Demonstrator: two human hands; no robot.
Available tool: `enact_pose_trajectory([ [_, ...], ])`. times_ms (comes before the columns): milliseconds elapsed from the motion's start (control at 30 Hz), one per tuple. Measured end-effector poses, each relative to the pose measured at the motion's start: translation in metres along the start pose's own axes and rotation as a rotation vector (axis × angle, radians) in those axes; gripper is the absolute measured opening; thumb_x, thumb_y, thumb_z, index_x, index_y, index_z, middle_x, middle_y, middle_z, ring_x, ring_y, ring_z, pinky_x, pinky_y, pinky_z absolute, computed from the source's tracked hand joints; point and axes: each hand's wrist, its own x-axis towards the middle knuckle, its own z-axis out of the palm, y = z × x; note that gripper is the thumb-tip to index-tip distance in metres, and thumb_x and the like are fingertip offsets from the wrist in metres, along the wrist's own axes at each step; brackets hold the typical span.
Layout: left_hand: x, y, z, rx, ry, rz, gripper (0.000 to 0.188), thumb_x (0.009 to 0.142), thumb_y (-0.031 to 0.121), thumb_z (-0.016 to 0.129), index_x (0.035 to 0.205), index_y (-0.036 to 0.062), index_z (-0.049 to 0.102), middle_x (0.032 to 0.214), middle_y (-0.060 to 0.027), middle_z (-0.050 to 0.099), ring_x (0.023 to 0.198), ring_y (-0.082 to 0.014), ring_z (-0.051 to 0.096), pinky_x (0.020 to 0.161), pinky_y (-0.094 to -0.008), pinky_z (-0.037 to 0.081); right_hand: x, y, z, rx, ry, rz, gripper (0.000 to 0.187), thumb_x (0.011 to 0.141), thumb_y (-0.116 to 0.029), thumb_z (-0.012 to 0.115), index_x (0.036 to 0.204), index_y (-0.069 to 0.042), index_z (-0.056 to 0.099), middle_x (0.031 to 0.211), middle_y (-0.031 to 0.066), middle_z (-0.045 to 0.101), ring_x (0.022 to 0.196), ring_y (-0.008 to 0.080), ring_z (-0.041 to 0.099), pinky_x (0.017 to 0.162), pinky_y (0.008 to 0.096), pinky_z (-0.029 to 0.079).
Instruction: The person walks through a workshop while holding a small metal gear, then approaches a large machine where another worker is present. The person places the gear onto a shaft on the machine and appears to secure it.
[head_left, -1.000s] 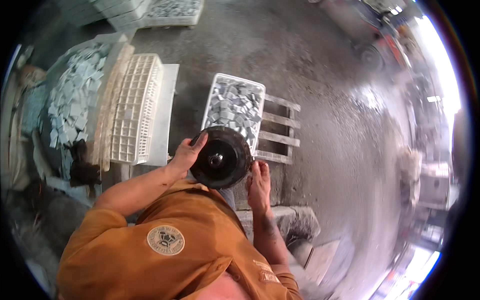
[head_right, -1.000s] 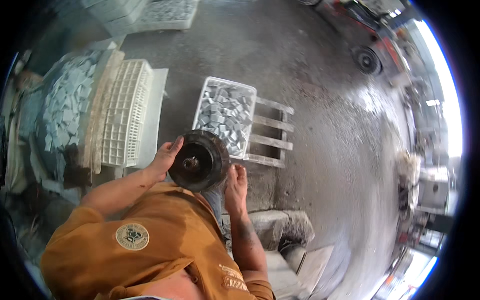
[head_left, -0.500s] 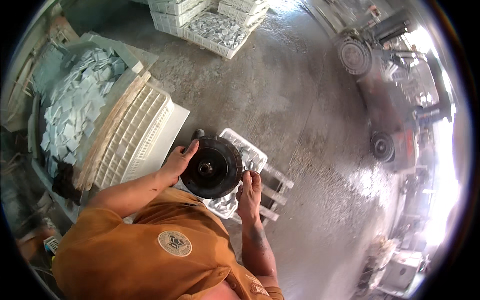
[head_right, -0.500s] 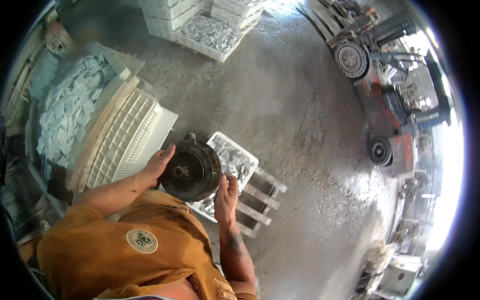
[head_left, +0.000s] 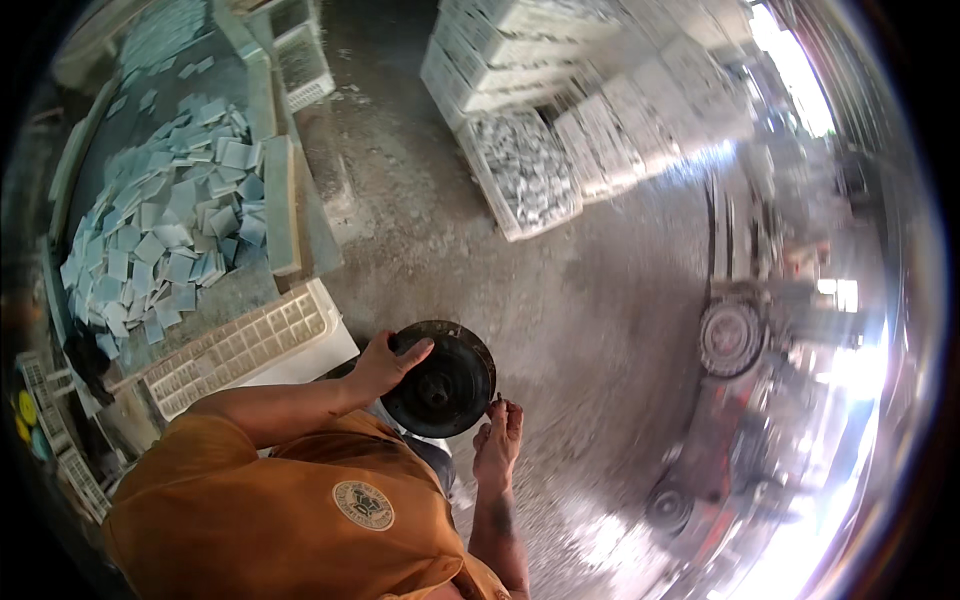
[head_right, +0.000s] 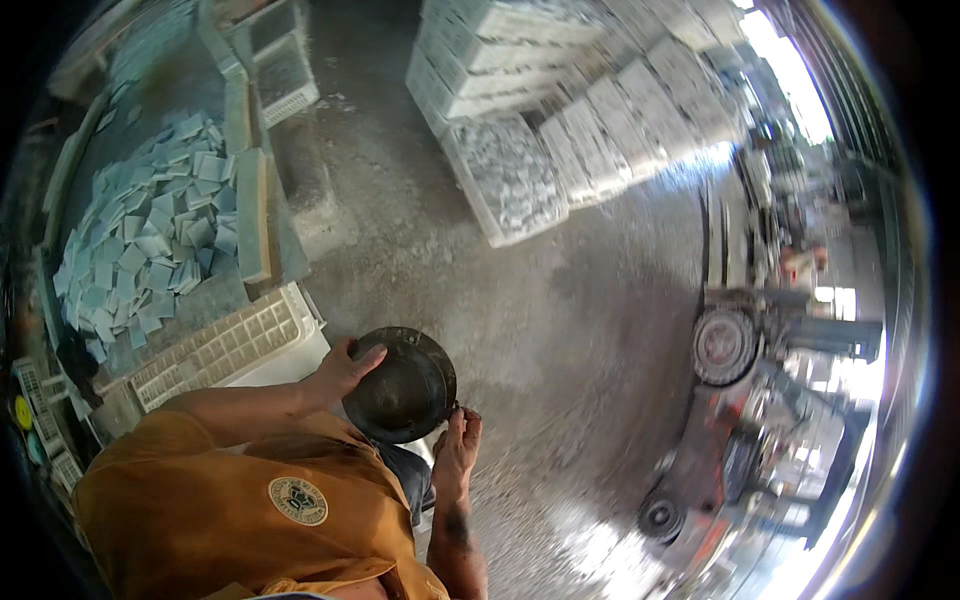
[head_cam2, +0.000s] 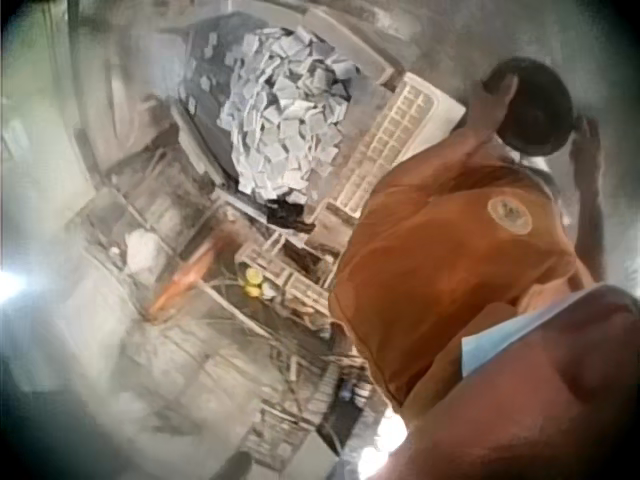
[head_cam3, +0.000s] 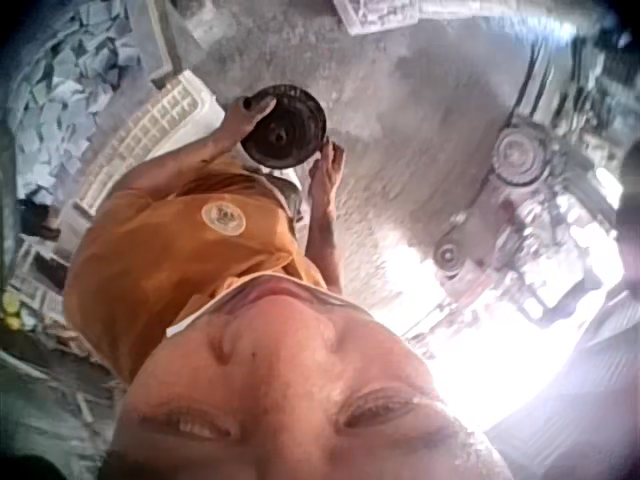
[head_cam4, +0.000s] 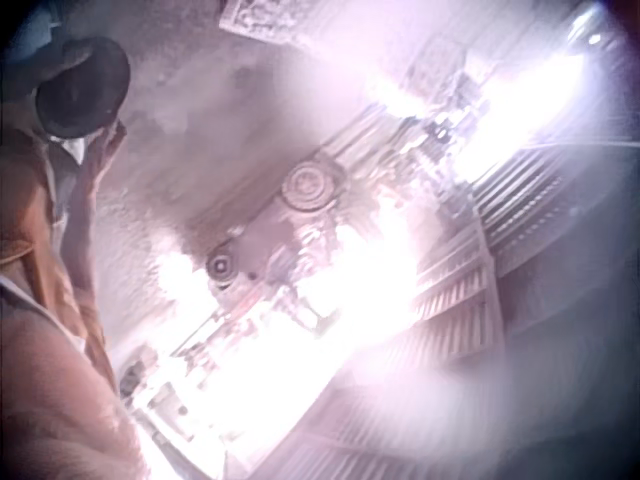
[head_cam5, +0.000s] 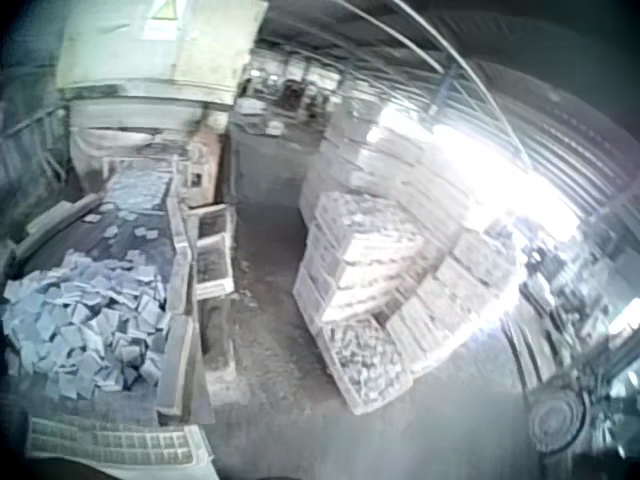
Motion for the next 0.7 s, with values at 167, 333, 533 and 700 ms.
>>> enact_pose_trajectory([
  [167, 0.042, 0.035, 0.007, -0.106, 0.197, -0.01, 0.088, 0.074, 0.064, 0.073, 0.116, -0.0103, 0.052, 0.108, -0.0217, 0.062, 0.1, -0.0262, 0.061, 0.084, -0.0349, 0.049, 0.093, -0.057, 0.031, -0.122, -0.202, 0.044, 0.011, 0.102, -0.025, 0.05, 0.106, -0.014, 0.049, 0.091, -0.0007, 0.056, 0.048, 0.0003, 0.034, 0.039, 0.0179, 0.026],
  [333, 0.079, 0.067, 0.025, -0.274, 0.419, -0.043, 0.092, 0.076, 0.063, 0.072, 0.125, -0.0104, 0.047, 0.109, -0.0217, 0.061, 0.101, -0.0255, 0.06, 0.083, -0.0346, 0.05, 0.186, -0.104, 0.058, -0.285, -0.453, 0.016, 0.013, 0.102, -0.025, 0.05, 0.104, -0.013, 0.051, 0.091, -0.0004, 0.055, 0.048, 0.0011, 0.034, 0.039, 0.0189, 0.026],
  [533, 0.141, 0.065, 0.049, -0.652, 0.628, 0.039, 0.094, 0.079, 0.064, 0.068, 0.13, -0.0102, 0.043, 0.111, -0.022, 0.06, 0.096, -0.0244, 0.061, 0.08, -0.0331, 0.052, 0.309, -0.137, 0.107, -0.54, -0.816, -0.23, 0.014, 0.1, -0.025, 0.052, 0.103, -0.012, 0.054, 0.076, -0.0028, 0.049, 0.046, 0.0024, 0.033, 0.038, 0.0208, 0.025],
  [700, 0.152, 0.107, 0.067, -0.911, 0.721, 0.021, 0.095, 0.079, 0.067, 0.066, 0.127, -0.0122, 0.046, 0.111, -0.0203, 0.059, 0.098, -0.0236, 0.06, 0.08, -0.0335, 0.052, 0.359, -0.172, 0.167, -0.648, -1.011, -0.239, 0.015, 0.101, -0.026, 0.051, 0.102, -0.011, 0.053, 0.064, -0.0053, 0.042, 0.042, 0.0024, 0.029, 0.037, 0.0219, 0.023],
])
